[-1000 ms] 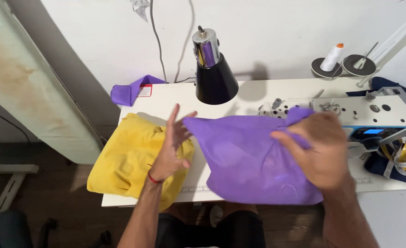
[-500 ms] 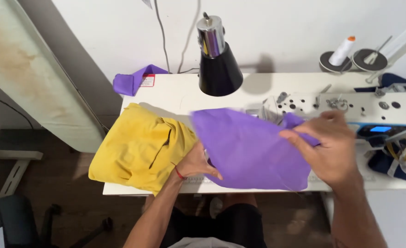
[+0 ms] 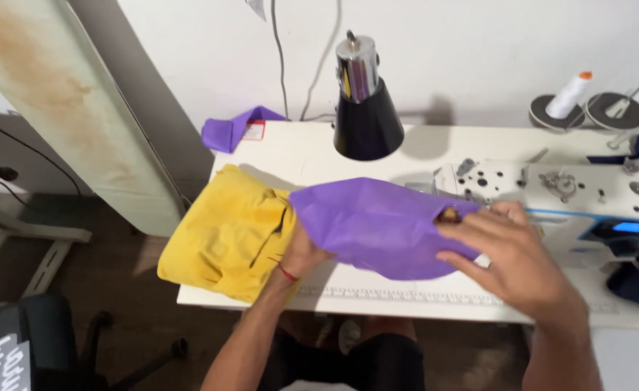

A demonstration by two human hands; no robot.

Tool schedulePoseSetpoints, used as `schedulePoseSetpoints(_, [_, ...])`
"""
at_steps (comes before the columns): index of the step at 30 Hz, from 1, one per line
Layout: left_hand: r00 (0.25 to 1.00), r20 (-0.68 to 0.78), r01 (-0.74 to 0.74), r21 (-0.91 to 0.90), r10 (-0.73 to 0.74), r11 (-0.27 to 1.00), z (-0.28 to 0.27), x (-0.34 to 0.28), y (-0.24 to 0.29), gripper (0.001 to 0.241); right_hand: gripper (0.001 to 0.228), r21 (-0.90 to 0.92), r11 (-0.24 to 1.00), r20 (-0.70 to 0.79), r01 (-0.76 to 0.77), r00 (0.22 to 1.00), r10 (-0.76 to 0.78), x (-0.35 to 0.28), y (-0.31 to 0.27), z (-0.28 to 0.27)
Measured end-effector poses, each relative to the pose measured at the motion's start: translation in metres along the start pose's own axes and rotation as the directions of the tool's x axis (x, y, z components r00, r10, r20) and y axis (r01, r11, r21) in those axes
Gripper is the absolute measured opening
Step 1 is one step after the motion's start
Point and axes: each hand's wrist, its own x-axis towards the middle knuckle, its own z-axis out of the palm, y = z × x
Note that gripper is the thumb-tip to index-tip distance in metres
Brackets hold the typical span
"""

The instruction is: Stuffing fabric scraps into yellow and purple fabric bags on a workbench

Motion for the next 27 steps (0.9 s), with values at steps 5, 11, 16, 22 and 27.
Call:
schedulePoseSetpoints(5, [0.949,-0.153,-0.123,0.626,0.276,0.770,-0.081,0.052,0.008,0.025,0.064,-0.422,0.901,-0.100,0.098,0.983,-0.153,0.012,-0.029,0.071])
schedulePoseSetpoints(11, [0.974,-0.226,0.195,0.896,0.030,0.400,-0.134,0.041,-0.060,0.069,0.068,-0.483,0.870,-0.053,-0.098,0.995,0.083,0.023,-0.013,0.187])
schedulePoseSetpoints(16, [0.941,-0.330,0.331,0.864,-0.069,0.381,-0.151,-0.002,-0.072,0.080,0.053,-0.523,0.836,-0.047,-0.167,0.985,0.168,0.019,-0.020,0.198])
schedulePoseSetpoints(22, [0.919,-0.393,0.379,0.864,-0.027,0.332,-0.152,-0.064,-0.059,0.041,0.040,-0.171,0.956,0.093,-0.239,0.962,0.257,0.009,-0.041,0.188])
schedulePoseSetpoints(27, [0.941,-0.323,0.334,0.838,-0.101,0.432,-0.128,-0.094,-0.041,0.073,0.025,0.397,0.910,-0.088,0.121,0.992,-0.094,0.049,-0.090,0.199])
